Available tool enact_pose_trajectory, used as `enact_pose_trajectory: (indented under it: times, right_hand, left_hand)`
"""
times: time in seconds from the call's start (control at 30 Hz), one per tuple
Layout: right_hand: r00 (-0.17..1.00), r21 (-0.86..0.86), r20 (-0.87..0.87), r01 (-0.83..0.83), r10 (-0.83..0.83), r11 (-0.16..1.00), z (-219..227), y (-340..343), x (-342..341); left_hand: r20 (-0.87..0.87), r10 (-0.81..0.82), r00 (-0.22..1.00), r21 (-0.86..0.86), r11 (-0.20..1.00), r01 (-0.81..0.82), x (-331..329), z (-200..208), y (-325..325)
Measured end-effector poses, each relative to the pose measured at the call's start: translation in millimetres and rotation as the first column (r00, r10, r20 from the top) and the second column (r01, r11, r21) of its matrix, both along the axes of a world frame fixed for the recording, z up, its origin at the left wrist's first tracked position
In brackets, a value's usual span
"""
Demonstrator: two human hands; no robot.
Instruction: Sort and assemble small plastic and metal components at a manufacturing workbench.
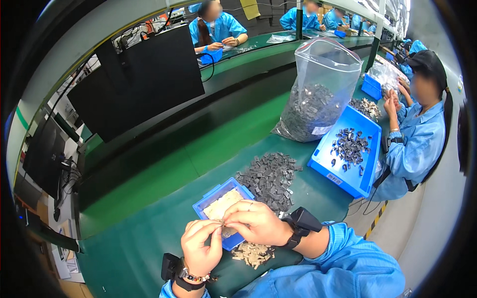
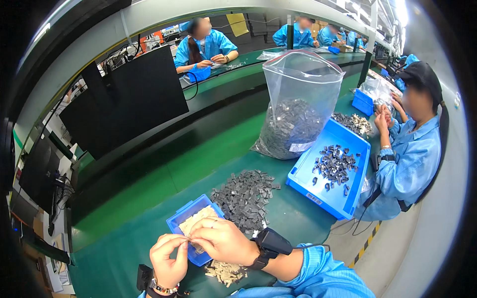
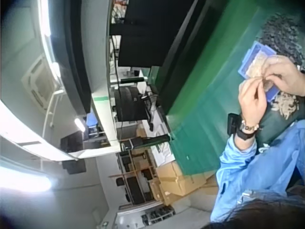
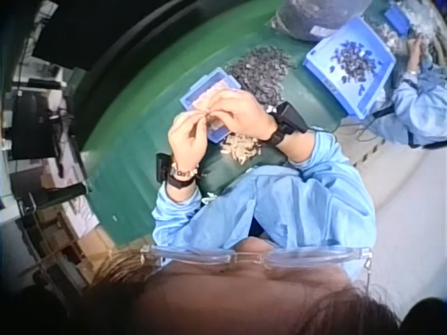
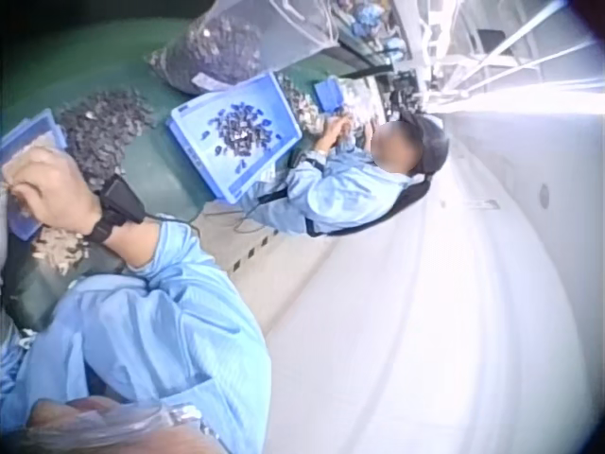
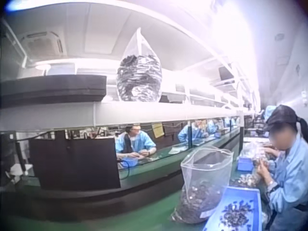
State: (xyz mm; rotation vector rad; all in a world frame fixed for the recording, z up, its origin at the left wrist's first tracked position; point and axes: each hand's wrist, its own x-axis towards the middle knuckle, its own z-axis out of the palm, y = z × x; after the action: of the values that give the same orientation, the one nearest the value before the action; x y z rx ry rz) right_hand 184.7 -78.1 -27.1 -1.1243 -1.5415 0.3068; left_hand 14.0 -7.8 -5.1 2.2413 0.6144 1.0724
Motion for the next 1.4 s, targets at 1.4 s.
enact_pose_trajectory:
  times: [1.4]
  right_hand:
    - [0.866,0.017,-0.493,0.107,-0.085,0.994,1,6,60]
  left_hand:
    - [0.046,-0.102,0.994,-0.195,0.975,0.109,4,0,-9]
